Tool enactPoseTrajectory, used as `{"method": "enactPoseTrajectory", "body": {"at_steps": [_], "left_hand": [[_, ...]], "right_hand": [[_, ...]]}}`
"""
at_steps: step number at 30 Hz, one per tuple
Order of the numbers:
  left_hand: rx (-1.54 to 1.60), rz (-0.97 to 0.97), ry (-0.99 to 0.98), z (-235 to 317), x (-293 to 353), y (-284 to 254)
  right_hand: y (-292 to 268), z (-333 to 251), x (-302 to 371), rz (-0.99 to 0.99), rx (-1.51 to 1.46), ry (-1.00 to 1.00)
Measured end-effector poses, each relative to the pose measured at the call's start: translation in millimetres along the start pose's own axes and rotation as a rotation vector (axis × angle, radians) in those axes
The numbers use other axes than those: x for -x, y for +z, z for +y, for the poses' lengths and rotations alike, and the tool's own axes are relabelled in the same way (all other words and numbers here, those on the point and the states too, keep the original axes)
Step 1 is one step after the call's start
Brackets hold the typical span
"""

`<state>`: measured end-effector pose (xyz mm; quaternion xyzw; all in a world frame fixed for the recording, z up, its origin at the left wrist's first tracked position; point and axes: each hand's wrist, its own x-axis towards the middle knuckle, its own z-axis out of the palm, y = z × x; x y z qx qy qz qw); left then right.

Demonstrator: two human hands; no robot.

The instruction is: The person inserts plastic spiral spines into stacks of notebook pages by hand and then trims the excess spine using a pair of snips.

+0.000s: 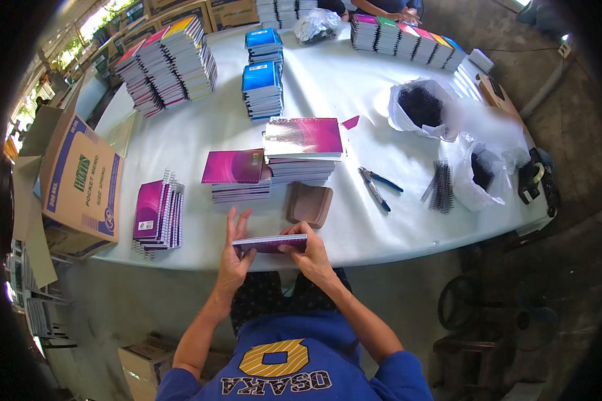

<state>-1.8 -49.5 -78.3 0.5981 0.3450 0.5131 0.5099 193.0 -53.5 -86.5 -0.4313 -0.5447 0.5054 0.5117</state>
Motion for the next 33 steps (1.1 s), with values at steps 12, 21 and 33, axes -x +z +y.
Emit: {"method": "enactPoseTrajectory", "body": {"at_steps": [12,21,33], "left_hand": [[-1.369,-0.266,0.385,42.4,-26.6,38.9],[-1.293,-0.34,0.38,42.7,-33.4,44.7],[-1.24,-0.282,0.36,42.1,-37.6,45.2]], "right_hand": [[-120.3,-24.7,-38.2,-0.157,0.5,-0.37],[-338.7,-6.6,-108.4,0.707,1.914,0.229],[-230.8,-86.5,-78.0,0.332,1.266,-0.313]]}}
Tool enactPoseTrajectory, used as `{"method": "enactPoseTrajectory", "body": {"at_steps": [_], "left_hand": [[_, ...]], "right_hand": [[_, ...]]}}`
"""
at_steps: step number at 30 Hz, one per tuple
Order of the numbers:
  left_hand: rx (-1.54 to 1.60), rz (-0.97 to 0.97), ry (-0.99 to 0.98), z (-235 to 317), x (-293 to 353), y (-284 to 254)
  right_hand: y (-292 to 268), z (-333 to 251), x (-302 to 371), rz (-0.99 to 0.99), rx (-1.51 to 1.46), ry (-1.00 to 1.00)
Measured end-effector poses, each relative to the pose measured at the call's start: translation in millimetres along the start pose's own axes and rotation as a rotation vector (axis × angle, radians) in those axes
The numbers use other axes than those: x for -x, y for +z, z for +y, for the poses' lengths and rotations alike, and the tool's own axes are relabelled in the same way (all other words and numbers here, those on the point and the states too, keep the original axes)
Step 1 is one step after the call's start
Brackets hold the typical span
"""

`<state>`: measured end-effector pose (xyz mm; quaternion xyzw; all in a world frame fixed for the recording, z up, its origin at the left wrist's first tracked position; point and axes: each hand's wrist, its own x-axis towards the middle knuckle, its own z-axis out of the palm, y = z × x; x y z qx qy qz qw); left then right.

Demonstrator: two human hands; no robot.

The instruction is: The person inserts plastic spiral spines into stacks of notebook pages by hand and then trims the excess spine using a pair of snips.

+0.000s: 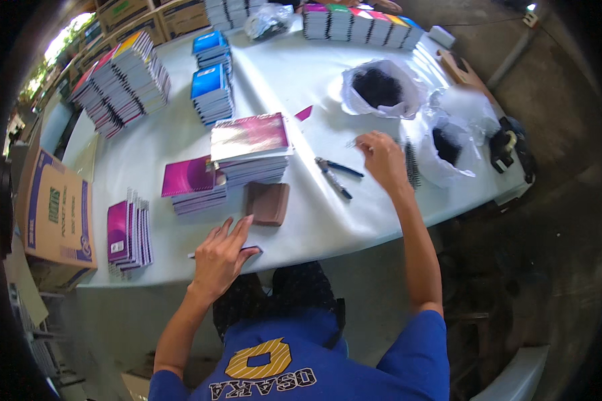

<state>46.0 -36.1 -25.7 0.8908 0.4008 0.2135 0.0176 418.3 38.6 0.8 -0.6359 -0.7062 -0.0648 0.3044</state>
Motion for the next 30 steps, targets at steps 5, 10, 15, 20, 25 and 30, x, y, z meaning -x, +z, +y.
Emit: {"method": "enactPoseTrajectory", "body": {"at_steps": [5,10,15,20,25,30], "left_hand": [[0.018,-0.06,-0.012,-10.7,4.1,-2.4],[0.06,-0.247,-0.126,-20.7,-3.5,-17.4],[0.071,-0.276,-0.141,-26.3,-6.8,-14.7],[0.05,-0.325,-0.16,-24.6,-9.5,-18.1],[0.042,-0.257,-0.128,-31.9,-7.1,-10.9],[0.015,-0.259,-0.074,-33.5,-8.2,-10.5]], "right_hand": [[5.1,-133.5,43.5,-0.408,-0.752,-0.066],[29.4,-158.7,62.1,-0.517,-0.864,-0.043],[34.8,-165.1,60.8,-0.506,-0.855,-0.028],[40.7,-164.4,57.3,-0.493,-0.84,-0.007],[47.3,-160.5,56.5,-0.557,-0.896,-0.092],[45.4,-159.5,53.9,-0.639,-0.79,-0.172]]}}
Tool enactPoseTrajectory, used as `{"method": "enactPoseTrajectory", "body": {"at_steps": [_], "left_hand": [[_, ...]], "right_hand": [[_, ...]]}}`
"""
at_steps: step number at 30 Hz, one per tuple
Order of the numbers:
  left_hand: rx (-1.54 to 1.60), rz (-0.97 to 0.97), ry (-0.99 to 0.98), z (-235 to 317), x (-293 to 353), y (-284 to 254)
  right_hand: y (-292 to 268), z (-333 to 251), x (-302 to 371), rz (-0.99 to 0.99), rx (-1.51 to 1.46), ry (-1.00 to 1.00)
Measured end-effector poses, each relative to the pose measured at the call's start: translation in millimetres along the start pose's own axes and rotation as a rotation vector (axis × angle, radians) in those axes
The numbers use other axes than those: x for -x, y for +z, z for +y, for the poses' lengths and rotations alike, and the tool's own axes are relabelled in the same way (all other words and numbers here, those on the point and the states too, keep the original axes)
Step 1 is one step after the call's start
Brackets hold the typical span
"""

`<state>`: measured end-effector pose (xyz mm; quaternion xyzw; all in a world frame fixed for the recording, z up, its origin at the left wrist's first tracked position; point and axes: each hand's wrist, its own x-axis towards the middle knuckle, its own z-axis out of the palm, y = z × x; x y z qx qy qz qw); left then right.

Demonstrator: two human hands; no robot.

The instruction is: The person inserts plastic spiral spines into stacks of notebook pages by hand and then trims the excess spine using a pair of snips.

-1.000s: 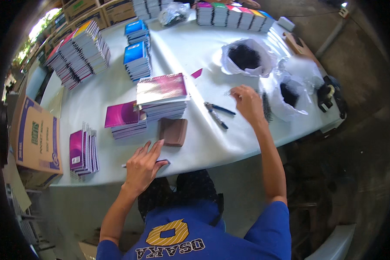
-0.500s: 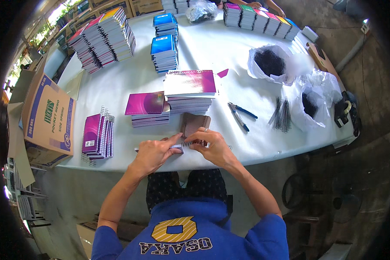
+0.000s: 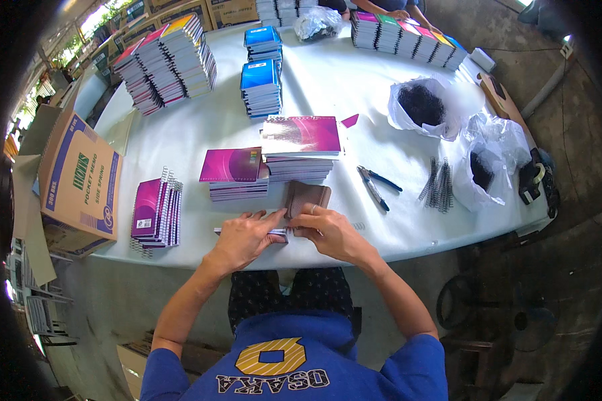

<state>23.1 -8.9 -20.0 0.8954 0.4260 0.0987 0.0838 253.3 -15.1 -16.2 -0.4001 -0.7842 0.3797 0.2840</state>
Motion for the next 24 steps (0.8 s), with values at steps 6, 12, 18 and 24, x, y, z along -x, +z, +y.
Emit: {"method": "enactPoseTrajectory", "body": {"at_steps": [6,12,18,24], "left_hand": [[0.089,-0.105,-0.092,3.7,-3.7,-8.0],[0.081,-0.127,-0.126,3.4,-7.1,-7.3],[-0.066,0.029,-0.066,2.7,-5.9,-0.8],[0.134,0.17,0.088,5.1,-5.2,5.7]], "right_hand": [[7.3,-0.2,-1.2,0.129,0.074,-0.149],[20.1,7.6,5.8,0.225,0.081,-0.179],[13.1,1.4,5.9,0.155,0.177,-0.155],[15.8,-11.9,2.1,0.208,0.416,-0.2]]}}
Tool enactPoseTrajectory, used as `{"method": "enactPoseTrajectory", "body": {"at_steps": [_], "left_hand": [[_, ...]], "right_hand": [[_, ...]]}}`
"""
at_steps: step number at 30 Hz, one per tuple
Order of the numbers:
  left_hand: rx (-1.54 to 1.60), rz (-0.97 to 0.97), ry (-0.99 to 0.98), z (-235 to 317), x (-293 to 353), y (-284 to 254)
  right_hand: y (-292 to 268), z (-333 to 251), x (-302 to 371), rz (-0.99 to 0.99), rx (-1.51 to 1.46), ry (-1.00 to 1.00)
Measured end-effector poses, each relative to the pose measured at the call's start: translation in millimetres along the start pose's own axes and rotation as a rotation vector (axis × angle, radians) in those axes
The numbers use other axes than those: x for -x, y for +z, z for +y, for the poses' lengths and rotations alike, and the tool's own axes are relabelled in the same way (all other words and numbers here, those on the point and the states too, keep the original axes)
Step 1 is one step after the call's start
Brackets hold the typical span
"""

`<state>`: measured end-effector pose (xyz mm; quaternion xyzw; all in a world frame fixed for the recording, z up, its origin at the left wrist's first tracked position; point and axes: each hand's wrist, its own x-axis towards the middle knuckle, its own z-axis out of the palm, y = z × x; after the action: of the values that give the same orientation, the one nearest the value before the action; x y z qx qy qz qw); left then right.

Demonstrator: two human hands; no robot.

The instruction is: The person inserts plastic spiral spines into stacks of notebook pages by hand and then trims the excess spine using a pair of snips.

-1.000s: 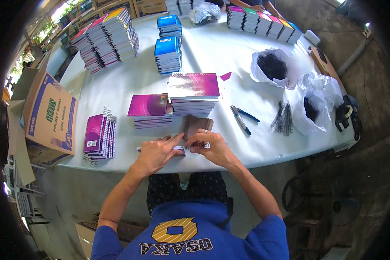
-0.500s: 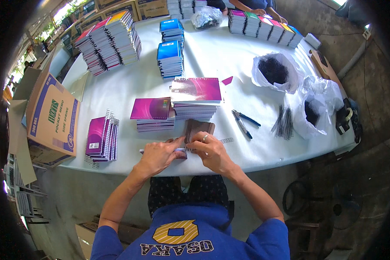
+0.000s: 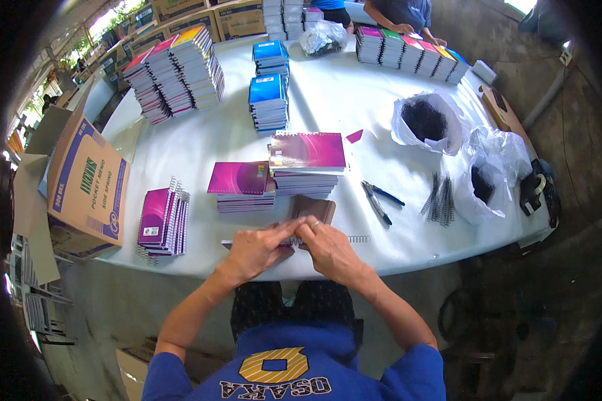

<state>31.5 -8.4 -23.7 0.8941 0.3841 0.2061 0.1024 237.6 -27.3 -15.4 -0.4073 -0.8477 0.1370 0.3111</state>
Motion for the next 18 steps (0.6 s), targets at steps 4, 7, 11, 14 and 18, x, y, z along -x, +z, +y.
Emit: {"method": "enactPoseTrajectory", "body": {"at_steps": [4,7,11,14,18], "left_hand": [[-0.111,-0.16,-0.063,1.9,-0.4,-5.7],[-0.087,-0.173,-0.062,3.3,-1.5,-7.9],[-0.074,-0.168,-0.061,5.9,0.3,-11.0],[-0.101,-0.252,-0.078,8.3,-4.4,-14.1],[-0.102,-0.156,-0.036,1.9,-1.7,-5.1]], "right_hand": [[-4.6,-3.6,2.3,-0.188,0.047,0.086],[-9.3,-8.2,-1.4,-0.07,0.113,-0.029],[-13.8,-15.9,-2.6,-0.218,0.088,0.063],[-15.1,-14.0,-3.1,-0.169,0.116,0.029],[-8.6,-4.1,3.4,-0.155,0.151,-0.066]]}}
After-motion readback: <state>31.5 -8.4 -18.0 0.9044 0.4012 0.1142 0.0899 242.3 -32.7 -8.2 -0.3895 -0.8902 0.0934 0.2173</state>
